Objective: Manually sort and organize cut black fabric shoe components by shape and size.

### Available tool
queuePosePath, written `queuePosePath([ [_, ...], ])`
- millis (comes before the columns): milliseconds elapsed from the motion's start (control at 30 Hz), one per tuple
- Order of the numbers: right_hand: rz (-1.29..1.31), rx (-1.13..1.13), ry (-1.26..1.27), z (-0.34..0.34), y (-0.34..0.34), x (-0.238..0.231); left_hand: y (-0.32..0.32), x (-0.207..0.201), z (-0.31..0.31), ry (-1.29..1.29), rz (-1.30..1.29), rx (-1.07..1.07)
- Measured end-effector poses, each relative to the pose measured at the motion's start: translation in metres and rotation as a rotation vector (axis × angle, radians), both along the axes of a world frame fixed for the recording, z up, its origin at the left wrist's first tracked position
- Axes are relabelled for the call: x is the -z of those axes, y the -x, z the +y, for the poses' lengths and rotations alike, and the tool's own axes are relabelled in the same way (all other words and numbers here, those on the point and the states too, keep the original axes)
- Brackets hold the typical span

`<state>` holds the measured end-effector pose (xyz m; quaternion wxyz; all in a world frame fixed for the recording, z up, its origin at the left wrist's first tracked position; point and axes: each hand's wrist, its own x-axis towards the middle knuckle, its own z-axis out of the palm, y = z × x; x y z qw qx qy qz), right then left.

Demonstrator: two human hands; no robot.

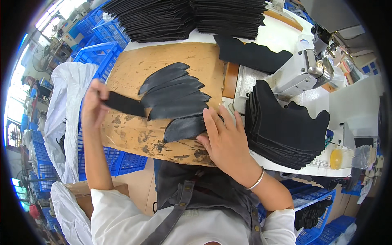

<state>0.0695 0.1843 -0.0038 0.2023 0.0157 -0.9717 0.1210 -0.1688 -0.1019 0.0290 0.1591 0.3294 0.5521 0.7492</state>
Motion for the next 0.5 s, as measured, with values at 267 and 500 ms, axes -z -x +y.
queuePosePath([
  [267, -0.032, 0.031, -0.102, 0.008, 0.031, -0.005, -0.047, -0.055, -0.004, -0.053, -0.07, 0.052],
  [500, 0.001, -0.656, 1.256, 0.003, -0.009, -0.046, -0.105, -0.067, 0.125, -0.02, 0.229, 0.558],
])
